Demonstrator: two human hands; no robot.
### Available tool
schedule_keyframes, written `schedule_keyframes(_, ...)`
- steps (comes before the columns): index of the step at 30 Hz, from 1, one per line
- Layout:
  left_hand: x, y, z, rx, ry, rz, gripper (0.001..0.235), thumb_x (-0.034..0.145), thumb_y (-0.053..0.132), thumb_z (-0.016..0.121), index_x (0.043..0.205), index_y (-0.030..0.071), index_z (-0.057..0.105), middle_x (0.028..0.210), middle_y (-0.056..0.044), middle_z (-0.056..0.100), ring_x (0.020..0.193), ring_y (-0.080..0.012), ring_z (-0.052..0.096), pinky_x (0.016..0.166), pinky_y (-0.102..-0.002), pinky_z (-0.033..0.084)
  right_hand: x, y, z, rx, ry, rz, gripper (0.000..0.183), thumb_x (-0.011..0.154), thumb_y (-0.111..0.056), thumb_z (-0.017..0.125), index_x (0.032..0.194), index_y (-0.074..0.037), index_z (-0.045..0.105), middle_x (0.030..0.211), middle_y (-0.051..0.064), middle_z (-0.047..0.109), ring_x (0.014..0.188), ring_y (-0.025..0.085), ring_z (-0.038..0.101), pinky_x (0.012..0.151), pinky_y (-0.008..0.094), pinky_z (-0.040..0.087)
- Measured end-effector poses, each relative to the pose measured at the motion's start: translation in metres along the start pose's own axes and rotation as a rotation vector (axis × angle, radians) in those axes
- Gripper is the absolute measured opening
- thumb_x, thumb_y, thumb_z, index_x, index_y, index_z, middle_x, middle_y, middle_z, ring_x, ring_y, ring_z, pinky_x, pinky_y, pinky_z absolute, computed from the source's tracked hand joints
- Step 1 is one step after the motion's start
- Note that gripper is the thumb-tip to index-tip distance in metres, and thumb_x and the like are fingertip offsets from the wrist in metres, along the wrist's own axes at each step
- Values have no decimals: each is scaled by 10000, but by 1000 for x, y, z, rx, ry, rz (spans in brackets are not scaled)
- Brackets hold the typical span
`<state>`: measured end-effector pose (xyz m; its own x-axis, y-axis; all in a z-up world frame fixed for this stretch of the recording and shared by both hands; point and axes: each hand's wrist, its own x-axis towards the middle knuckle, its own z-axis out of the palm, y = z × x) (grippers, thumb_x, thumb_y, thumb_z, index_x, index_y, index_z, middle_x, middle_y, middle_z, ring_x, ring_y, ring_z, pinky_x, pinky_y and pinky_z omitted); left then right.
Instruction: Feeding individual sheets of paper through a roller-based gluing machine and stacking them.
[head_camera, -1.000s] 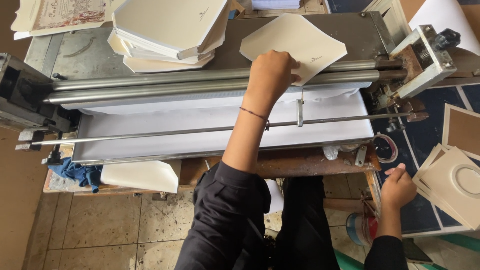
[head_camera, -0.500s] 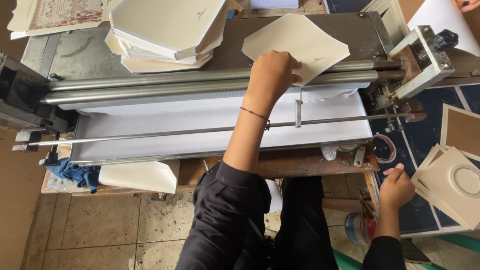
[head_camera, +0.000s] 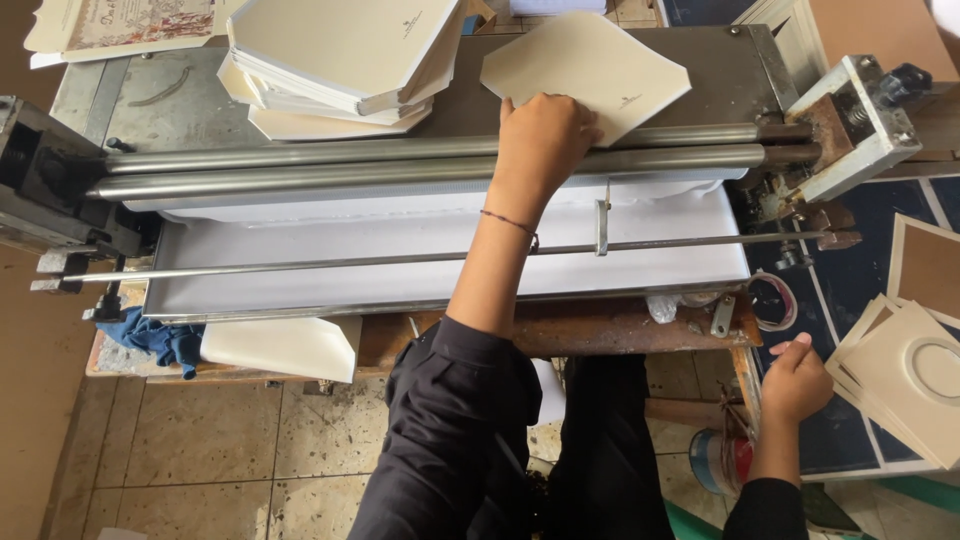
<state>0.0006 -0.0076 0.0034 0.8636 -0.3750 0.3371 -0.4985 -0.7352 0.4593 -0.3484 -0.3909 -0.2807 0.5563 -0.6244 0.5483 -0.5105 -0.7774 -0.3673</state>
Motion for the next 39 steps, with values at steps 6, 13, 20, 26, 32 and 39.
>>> schedule_keyframes(6, 6, -9, 20, 195, 172, 36, 493, 995, 572, 647, 675, 220, 775, 672, -35, 699, 793, -325, 696, 1058, -883, 366, 0, 0, -1, 5, 9, -26, 618, 1409, -243, 484, 915, -132, 838, 808, 66, 757, 698, 333, 697, 631, 496, 466)
schedule_keyframes(13, 4, -9, 11, 245, 171, 36, 780, 1032, 688, 469, 509, 114, 539, 514, -8, 585, 771, -323, 715, 1062, -954, 269, 1, 0, -1, 20, 21, -33, 623, 1401, -248, 473, 910, -134, 840, 815, 71, 765, 695, 332, 698, 627, 487, 471)
schedule_keyframes(20, -12, 9, -69, 56, 132, 87, 477, 1031, 561, 583, 884, 186, 838, 709, -7, 771, 885, -270, 788, 1109, -914, 261, -5, -27, -17, 327, 332, 22, 660, 1406, -304, 357, 1099, 16, 845, 814, 97, 674, 734, 309, 644, 741, 485, 513)
schedule_keyframes(26, -15, -38, -121, 85, 376, -54, 344, 1015, 362, 737, 1316, 210, 801, 1375, -77, 740, 1165, -287, 746, 1048, -786, 384, 12, -192, -89, 470, 26, -207, 349, 1239, -195, 626, 1472, 59, 678, 1117, 156, 634, 846, 216, 562, 685, 337, 498)
schedule_keyframes(32, -22, -77, -132, 175, 326, -320, 605, 1017, 314, 783, 1565, 131, 603, 1661, -225, 447, 1571, -415, 282, 1123, -874, 222, 54, -299, -103, 307, 129, -707, 426, 1110, -252, 776, 1454, -3, 747, 1156, 157, 627, 851, 269, 663, 737, 373, 564)
schedule_keyframes(39, -19, -98, -116, 241, 373, -399, 550, 820, 160, 842, 1365, 165, 771, 1516, -95, 644, 1480, -342, 486, 1097, -910, 200, 63, -312, -138, 69, 89, -901, 261, 1013, 57, 754, 1176, -136, 820, 1092, 67, 624, 878, 243, 594, 776, 369, 537)
